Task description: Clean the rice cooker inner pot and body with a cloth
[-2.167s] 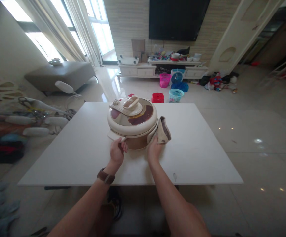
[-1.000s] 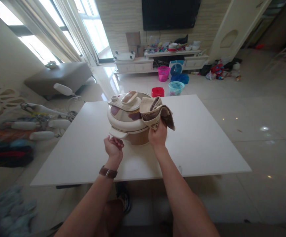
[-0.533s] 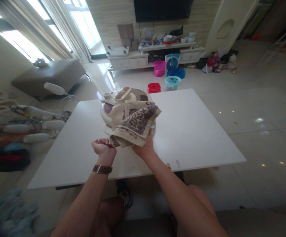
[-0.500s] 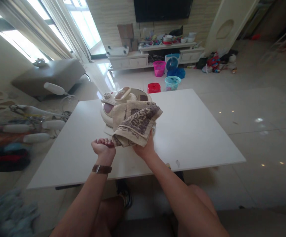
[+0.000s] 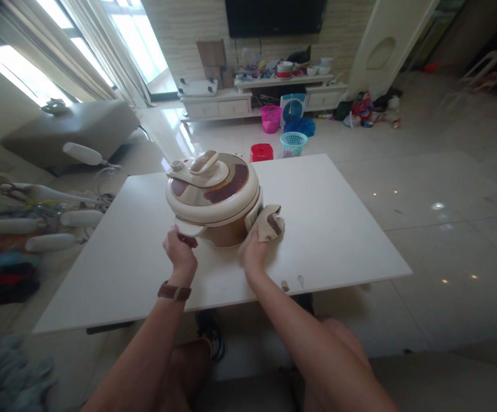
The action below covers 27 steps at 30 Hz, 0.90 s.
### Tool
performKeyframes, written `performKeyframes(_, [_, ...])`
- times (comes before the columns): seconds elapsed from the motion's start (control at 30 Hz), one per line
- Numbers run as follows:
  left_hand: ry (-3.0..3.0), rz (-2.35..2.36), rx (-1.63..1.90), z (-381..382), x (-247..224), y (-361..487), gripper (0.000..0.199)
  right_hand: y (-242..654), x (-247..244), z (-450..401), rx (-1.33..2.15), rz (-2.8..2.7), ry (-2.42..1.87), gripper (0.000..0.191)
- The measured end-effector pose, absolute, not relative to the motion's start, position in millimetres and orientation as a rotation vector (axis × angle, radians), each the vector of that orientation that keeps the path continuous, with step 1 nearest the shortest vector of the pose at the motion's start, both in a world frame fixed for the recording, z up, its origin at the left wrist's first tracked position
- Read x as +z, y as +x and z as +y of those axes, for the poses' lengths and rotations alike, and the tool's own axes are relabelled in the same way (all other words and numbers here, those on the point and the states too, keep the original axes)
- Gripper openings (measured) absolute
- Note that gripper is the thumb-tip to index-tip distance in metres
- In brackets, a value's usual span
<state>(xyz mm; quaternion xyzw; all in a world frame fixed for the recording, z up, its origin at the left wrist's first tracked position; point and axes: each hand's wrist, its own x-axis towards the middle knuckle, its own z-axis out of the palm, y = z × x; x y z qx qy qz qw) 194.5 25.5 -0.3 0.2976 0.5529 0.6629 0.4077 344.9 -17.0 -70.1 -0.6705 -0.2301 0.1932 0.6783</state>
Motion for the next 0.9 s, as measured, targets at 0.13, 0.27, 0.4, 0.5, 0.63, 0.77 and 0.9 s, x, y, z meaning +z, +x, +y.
performKeyframes(0.13, [0.798,1.428,1.671,28.5,-2.3,192.7,0.036,292.0,-58.3,-49.2,0.604,-0.519,-1.489,0.056])
performKeyframes(0.27, [0.767,1.394,1.677,31.4,-4.6,190.7,0.034,260.2,-44.7,-71.5,0.808,-0.601,-1.401,0.051])
performKeyframes(0.4, [0.772,1.369,1.681,33.2,-4.9,184.4,0.036,260.7,-35.2,-73.3,0.882,-0.635,-1.329,0.046])
performKeyframes(0.5, [0.787,1.344,1.688,33.5,-3.8,177.5,0.037,273.6,-29.2,-69.4,0.835,-0.612,-1.34,0.045])
performKeyframes(0.63, [0.798,1.314,1.672,33.8,-1.2,170.2,0.038,289.4,-24.3,-65.4,0.741,-0.546,-1.388,0.045])
performKeyframes(0.77, [0.849,1.357,1.565,37.6,5.2,161.7,0.037,287.6,-24.7,-68.1,0.755,-0.61,-1.364,0.042])
performKeyframes(0.9, [0.886,1.405,1.41,43.2,12.0,151.0,0.033,271.6,-30.6,-75.6,0.795,-0.77,-1.346,0.034])
